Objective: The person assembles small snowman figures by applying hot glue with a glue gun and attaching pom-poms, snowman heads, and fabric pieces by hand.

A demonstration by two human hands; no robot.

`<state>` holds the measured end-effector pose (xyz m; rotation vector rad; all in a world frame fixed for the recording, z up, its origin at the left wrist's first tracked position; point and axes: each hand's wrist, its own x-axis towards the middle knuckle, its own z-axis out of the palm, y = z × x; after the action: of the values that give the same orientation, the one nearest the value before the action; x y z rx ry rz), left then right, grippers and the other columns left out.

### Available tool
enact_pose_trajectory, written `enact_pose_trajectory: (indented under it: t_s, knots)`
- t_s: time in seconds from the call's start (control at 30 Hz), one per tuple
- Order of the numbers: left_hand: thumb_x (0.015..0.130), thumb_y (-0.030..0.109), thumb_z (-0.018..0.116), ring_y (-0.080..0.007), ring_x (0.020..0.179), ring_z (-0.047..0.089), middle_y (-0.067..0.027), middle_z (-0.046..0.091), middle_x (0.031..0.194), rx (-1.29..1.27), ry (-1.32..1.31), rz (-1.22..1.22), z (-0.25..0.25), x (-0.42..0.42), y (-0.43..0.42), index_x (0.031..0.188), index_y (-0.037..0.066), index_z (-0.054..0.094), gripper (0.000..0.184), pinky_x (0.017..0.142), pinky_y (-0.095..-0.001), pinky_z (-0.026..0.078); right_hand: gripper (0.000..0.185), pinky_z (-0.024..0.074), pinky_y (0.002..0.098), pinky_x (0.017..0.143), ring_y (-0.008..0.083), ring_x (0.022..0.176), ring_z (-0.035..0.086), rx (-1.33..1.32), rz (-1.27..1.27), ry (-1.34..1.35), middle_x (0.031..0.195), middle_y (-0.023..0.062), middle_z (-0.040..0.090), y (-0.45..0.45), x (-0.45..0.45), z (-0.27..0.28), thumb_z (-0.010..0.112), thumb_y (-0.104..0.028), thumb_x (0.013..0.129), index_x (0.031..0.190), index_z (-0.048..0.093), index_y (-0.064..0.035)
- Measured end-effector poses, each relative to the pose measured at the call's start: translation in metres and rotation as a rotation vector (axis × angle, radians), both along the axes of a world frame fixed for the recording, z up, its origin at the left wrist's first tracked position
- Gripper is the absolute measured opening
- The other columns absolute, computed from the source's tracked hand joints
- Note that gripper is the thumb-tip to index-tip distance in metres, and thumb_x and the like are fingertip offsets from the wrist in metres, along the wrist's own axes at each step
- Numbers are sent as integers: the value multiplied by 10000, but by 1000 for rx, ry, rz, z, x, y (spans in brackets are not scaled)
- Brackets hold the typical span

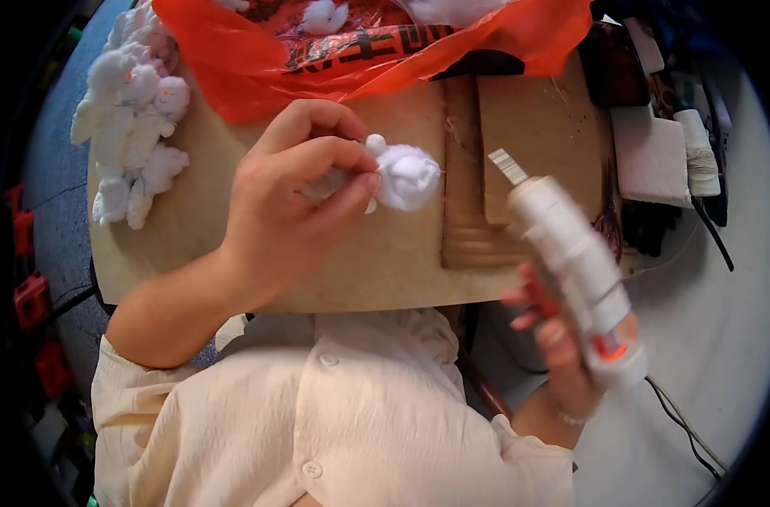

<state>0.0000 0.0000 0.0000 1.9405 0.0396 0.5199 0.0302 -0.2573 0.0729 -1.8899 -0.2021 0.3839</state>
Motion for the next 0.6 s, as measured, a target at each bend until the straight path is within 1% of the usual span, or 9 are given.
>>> enact_pose_trajectory:
  t_s: [0.03, 0.07, 0.1, 0.17, 0.2, 0.3, 0.33, 0.43, 0.6]
  knots:
    - [746, -26, 689, -187, 804, 608, -82, 587, 976, 12, -18, 11, 0, 0, 1, 829, -5, 655, 92, 700, -293, 502, 624, 538, 244, 634, 205, 799, 699, 33, 41, -3, 996, 167, 695, 5, -6, 4, 720, -367, 796, 1195, 567, 88]
    - [741, -28, 691, -186, 801, 608, -85, 586, 972, 26, -35, 23, 1, -1, 1, 827, -4, 654, 97, 691, -291, 499, 576, 536, 240, 631, 164, 749, 690, 21, 102, -35, 959, 164, 704, 9, -7, 6, 739, -345, 771, 1111, 604, 100]
    - [738, -29, 692, -187, 800, 608, -85, 586, 970, 42, -35, 23, -1, 0, -1, 826, -4, 652, 100, 688, -291, 498, 504, 521, 249, 610, 168, 678, 675, -56, 159, -39, 873, 147, 703, 7, -6, 4, 761, -330, 746, 1012, 635, 79]
    - [732, -32, 693, -187, 797, 609, -84, 586, 965, 76, -48, 26, 0, 1, -1, 825, -4, 650, 106, 683, -291, 496, 445, 504, 269, 579, 205, 621, 656, -219, 275, -289, 781, 127, 675, 11, -3, -7, 782, -316, 714, 935, 644, 44]
    - [731, -32, 693, -188, 797, 609, -84, 586, 964, 68, -50, 25, -1, 1, -1, 825, -4, 650, 107, 683, -292, 497, 372, 487, 286, 554, 230, 578, 627, -232, 331, -355, 709, 109, 635, 15, 0, -9, 800, -238, 686, 899, 638, 21]
    - [729, -33, 693, -190, 797, 610, -84, 586, 961, 46, -47, 19, 0, 1, -3, 825, -4, 648, 109, 682, -294, 498, 318, 487, 288, 546, 229, 573, 624, -286, 367, -437, 695, 104, 630, 27, 0, -12, 803, -153, 676, 881, 633, 21]
    - [730, -33, 693, -190, 797, 611, -85, 586, 961, 45, -49, 19, 0, 1, -3, 825, -4, 648, 109, 682, -295, 498, 278, 481, 291, 532, 221, 557, 613, -283, 371, -483, 675, 97, 618, 32, 0, -13, 800, -109, 676, 854, 624, 15]
    - [731, -33, 692, -192, 798, 612, -87, 586, 961, 36, -44, 18, -1, 0, -3, 822, -4, 648, 106, 678, -296, 499, 309, 525, 267, 648, 180, 687, 689, -378, 443, -423, 806, 122, 710, 31, 2, -8, 662, -129, 796, 1031, 637, 70]
    - [731, -33, 692, -194, 786, 614, -87, 586, 959, 53, -57, 23, -1, 1, -2, 811, -6, 646, 97, 670, -295, 501, 276, 531, 268, 652, 174, 680, 686, -369, 406, -423, 797, 112, 705, 36, 0, -9, 669, -99, 782, 998, 638, 70]
